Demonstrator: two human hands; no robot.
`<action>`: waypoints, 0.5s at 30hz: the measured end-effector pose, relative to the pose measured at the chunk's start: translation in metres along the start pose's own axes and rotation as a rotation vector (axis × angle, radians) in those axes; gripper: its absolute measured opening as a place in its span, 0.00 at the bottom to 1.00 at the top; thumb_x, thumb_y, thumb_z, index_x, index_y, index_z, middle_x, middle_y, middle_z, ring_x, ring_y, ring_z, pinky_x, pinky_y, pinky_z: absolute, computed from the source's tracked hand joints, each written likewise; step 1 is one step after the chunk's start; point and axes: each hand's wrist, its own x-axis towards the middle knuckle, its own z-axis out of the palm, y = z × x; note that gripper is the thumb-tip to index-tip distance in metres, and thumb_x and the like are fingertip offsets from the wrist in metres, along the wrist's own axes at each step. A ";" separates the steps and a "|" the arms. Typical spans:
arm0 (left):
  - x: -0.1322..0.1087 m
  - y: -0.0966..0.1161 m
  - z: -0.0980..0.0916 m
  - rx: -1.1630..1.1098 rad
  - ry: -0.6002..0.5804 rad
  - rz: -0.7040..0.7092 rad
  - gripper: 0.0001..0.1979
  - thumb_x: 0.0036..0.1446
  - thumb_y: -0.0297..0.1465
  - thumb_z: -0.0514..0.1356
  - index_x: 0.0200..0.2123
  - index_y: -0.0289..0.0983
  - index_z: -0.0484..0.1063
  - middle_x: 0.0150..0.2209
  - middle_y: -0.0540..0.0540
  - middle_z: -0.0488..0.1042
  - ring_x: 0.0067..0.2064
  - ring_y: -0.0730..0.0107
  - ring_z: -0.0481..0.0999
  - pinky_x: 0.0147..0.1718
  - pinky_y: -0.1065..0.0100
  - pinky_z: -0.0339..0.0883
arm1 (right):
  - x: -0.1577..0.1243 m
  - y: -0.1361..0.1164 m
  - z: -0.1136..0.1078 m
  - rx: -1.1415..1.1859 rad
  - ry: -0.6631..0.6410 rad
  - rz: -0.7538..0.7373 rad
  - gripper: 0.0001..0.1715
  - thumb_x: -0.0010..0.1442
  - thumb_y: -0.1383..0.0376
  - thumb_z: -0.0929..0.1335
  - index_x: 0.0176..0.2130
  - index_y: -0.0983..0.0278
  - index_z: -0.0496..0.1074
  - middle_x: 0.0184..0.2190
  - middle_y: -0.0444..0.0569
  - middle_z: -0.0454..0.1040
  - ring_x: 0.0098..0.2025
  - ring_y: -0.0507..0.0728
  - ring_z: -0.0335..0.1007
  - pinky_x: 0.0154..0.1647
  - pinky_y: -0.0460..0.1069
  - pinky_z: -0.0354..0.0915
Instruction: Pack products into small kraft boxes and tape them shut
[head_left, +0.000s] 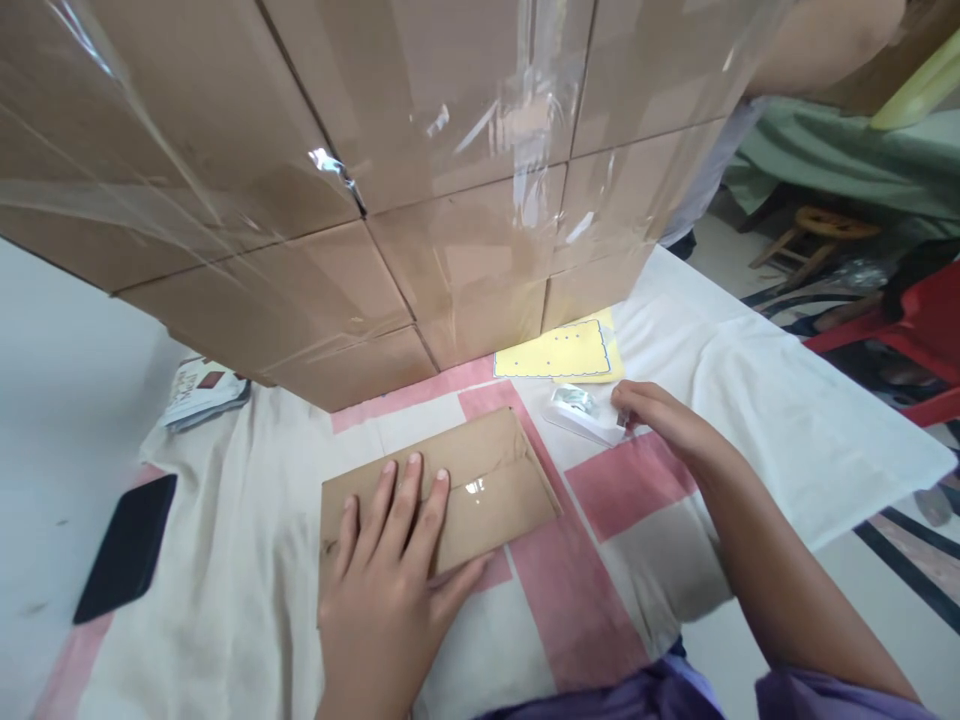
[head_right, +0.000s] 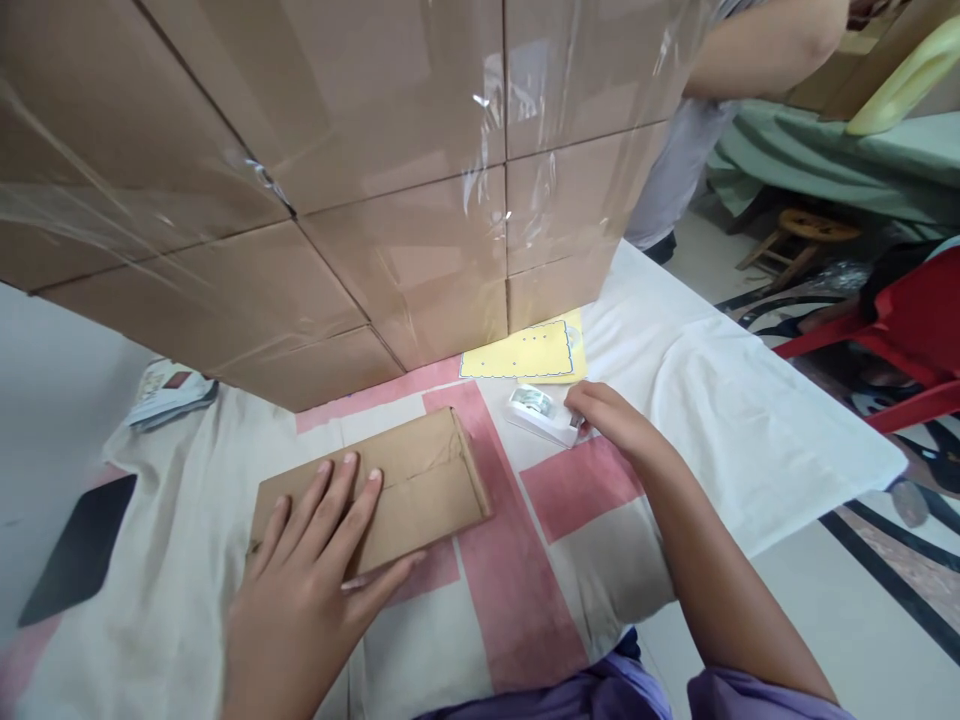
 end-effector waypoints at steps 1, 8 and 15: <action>0.000 -0.001 0.000 0.002 0.002 0.004 0.40 0.60 0.49 0.63 0.71 0.43 0.56 0.70 0.41 0.62 0.68 0.44 0.64 0.67 0.46 0.51 | 0.001 0.003 -0.001 0.011 -0.005 -0.010 0.15 0.56 0.59 0.67 0.22 0.62 0.64 0.25 0.44 0.63 0.29 0.54 0.62 0.31 0.49 0.60; 0.000 -0.001 0.000 -0.002 -0.010 0.002 0.38 0.62 0.48 0.61 0.70 0.41 0.59 0.70 0.40 0.61 0.69 0.46 0.62 0.69 0.50 0.48 | -0.001 0.011 -0.003 0.080 -0.003 -0.010 0.14 0.58 0.60 0.66 0.23 0.62 0.63 0.24 0.43 0.63 0.29 0.53 0.60 0.32 0.50 0.58; 0.002 0.002 -0.002 0.012 -0.038 -0.018 0.36 0.63 0.46 0.61 0.70 0.41 0.59 0.70 0.41 0.61 0.70 0.47 0.62 0.69 0.49 0.49 | -0.002 0.021 -0.005 0.117 0.020 -0.038 0.14 0.58 0.61 0.66 0.24 0.61 0.61 0.24 0.42 0.62 0.30 0.54 0.60 0.33 0.50 0.56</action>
